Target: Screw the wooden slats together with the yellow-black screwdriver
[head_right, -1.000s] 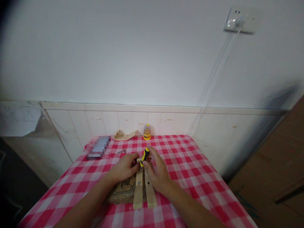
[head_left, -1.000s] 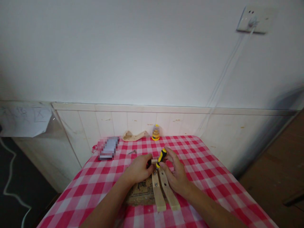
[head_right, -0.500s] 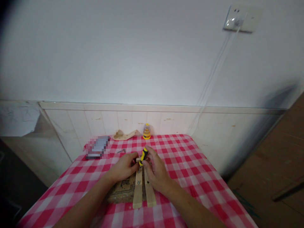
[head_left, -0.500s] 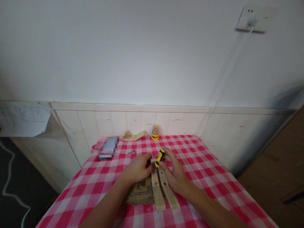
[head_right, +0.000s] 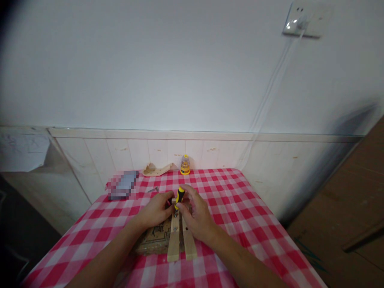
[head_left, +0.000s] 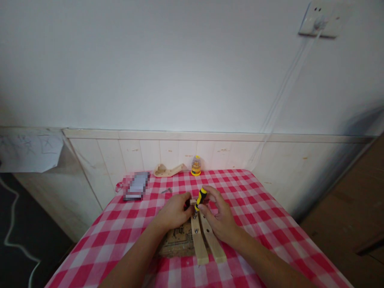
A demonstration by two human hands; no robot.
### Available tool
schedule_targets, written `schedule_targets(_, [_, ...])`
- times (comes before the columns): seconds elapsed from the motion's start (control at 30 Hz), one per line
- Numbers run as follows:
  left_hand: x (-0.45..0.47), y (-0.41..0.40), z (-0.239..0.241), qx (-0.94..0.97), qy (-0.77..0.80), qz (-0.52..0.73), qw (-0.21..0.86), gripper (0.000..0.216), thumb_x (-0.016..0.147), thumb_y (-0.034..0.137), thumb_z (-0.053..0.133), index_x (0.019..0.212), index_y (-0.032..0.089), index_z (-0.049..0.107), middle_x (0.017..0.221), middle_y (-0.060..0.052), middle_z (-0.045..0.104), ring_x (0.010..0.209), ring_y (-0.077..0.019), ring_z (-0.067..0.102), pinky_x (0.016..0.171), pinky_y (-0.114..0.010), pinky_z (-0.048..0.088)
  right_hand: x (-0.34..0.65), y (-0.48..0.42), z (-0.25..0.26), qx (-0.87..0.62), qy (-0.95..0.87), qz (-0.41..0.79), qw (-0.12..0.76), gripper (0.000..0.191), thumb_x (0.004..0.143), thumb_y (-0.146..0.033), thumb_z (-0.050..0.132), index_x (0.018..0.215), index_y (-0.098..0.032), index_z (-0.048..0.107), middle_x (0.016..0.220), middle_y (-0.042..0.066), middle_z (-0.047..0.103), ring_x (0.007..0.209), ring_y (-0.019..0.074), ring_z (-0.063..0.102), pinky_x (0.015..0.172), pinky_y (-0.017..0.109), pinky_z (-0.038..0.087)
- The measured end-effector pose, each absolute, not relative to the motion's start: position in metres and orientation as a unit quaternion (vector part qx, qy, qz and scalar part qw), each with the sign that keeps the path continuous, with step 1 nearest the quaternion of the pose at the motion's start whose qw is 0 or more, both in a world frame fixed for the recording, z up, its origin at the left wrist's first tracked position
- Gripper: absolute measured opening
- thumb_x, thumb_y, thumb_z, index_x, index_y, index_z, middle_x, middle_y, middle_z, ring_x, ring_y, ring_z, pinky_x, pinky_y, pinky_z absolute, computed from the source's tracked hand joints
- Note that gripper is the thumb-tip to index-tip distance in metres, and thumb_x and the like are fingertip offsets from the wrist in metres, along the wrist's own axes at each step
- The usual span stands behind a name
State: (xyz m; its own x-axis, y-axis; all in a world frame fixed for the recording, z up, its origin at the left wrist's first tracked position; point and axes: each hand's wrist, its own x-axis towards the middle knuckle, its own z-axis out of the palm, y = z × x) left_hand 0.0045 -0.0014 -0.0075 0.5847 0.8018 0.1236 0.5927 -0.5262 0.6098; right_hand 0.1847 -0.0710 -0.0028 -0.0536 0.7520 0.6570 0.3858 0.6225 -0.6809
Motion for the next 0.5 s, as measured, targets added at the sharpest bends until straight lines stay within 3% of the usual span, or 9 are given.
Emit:
schedule_targets(0.27, [0.004,0.0,-0.011,0.854,0.405,0.216,0.247,0.007,0.085,0.026,0.055,0.084,0.02,0.055,0.08,-0.003,0.067,0.071,-0.0178,0.061,0.06,-0.026,0.034,0.185,-0.068,-0.006,-0.411,-0.693,0.132,0.578,0.049,0.088,-0.015,0.067,0.133,-0.03,0.053,0.105,0.004,0.071,0.091,0.0185,0.071,0.081,0.032,0.06])
schedule_targets(0.5, [0.005,0.0,-0.01,0.85,0.403,0.22,0.26,0.011,0.087,0.03,0.055,0.082,0.02,0.054,0.076,-0.002,0.065,0.069,-0.0171,0.06,0.058,-0.026,0.032,0.188,-0.07,-0.015,-0.411,-0.679,0.089,0.602,0.05,0.089,-0.019,0.068,0.135,-0.028,0.051,0.111,0.007,0.069,0.097,0.0212,0.07,0.088,0.037,0.059])
